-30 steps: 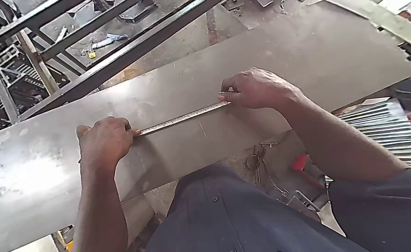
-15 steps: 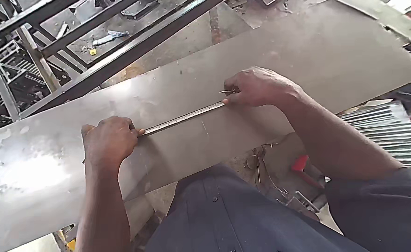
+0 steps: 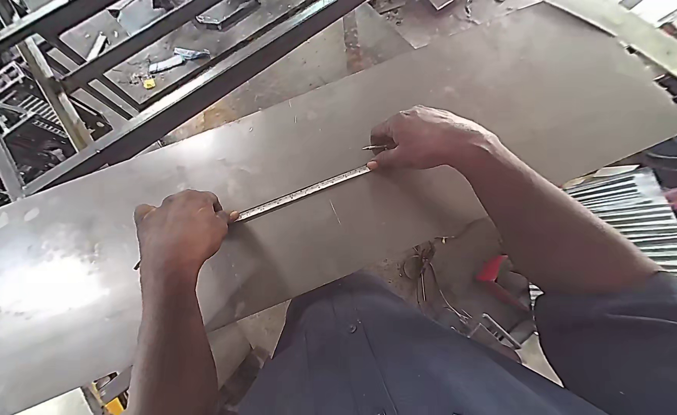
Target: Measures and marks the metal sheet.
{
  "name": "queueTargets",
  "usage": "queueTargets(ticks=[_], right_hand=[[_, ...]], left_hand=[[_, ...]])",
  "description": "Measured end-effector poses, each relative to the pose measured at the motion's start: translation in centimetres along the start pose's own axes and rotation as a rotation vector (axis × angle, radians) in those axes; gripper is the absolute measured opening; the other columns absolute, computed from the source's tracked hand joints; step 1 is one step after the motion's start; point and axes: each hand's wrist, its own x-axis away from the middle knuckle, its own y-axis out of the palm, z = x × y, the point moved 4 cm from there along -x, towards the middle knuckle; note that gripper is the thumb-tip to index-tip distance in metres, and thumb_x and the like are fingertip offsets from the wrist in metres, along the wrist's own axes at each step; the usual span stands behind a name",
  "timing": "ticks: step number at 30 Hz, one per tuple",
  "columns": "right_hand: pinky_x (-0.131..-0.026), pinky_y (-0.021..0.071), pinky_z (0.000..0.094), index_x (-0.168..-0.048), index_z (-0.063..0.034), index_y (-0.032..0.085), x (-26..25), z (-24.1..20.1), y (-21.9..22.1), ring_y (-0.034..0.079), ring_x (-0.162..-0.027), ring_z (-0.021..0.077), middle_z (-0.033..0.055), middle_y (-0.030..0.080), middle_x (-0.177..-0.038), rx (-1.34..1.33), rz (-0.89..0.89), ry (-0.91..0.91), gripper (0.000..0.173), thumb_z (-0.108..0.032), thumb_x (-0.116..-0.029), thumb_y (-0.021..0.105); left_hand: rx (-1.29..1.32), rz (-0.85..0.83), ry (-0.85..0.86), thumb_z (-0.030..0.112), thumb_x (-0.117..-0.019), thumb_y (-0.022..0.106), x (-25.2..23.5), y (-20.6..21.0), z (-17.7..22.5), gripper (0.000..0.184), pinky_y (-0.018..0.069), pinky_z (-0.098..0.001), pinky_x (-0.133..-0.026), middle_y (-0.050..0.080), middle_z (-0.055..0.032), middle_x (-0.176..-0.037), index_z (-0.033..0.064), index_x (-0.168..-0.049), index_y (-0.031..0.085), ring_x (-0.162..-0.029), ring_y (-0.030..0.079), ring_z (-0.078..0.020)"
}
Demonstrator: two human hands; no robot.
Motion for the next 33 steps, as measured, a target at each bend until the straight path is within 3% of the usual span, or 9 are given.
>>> queueTargets(ticks=[17,20,22,27,33], right_hand=[[-0.065,0.0476,0.0487,-0.09,-0.0172,0.065,-0.1,0.1,-0.1,0.061,-0.073,0.0226,0.0024,0.06,-0.075,0.007,0.003,-0.052,0.031,-0.048,-0.0967,0.067],[-0.072,0.0508,0.0513,-0.102,-0.015,0.065,0.4,-0.7,-1.0,0.065,-0.081,0.0252,0.0052,0.063,-0.084,0.026,0.013,-0.089,0.029,-0.042,-0.1054,0.054],[-0.072,0.05,0.0497,-0.103,-0.0167,0.065,0.6,-2.0,-1.6,0.064,-0.081,0.024,0.0039,0.063,-0.084,0.076,0.005,-0.132,0.03,-0.039,-0.1089,0.046],[-0.068,0.0496,0.0528,-0.095,-0.0167,0.064,-0.7,-4.1,-0.8,0.065,-0.082,0.0279,0.0058,0.063,-0.082,0.231,-0.107,-0.197,0.032,-0.04,-0.1079,0.046],[-0.066,0.0474,0.052,-0.09,-0.0167,0.064,-1.7,-4.8,-0.2,0.064,-0.082,0.0276,0.0056,0.062,-0.08,0.288,-0.172,-0.25,0.032,-0.04,-0.1062,0.049]], left_hand=[[-0.038,-0.031,-0.036,0.047,-0.098,0.066,-0.4,0.2,0.0,0.031,0.0428,-0.0708,-0.079,0.072,-0.0136,-0.093,0.0174,-0.09,0.072,-0.091,0.067,-0.0405],[-0.042,-0.028,-0.033,0.047,-0.0982,0.065,-0.4,0.2,0.0,0.031,0.0429,-0.0709,-0.081,0.072,-0.013,-0.096,0.0179,-0.092,0.073,-0.097,0.066,-0.0404],[-0.042,-0.025,-0.031,0.046,-0.0982,0.065,-0.4,0.3,0.0,0.03,0.0429,-0.0717,-0.081,0.072,-0.0134,-0.096,0.0174,-0.092,0.073,-0.096,0.066,-0.0411],[-0.039,-0.019,-0.038,0.046,-0.0975,0.066,-0.4,0.3,0.0,0.03,0.0431,-0.0723,-0.08,0.072,-0.0132,-0.093,0.0181,-0.09,0.073,-0.092,0.067,-0.0405],[-0.02,-0.014,-0.028,0.046,-0.0982,0.065,-0.3,0.6,-0.1,0.03,0.0422,-0.0734,-0.084,0.072,-0.0145,-0.099,0.017,-0.092,0.073,-0.099,0.066,-0.0421]])
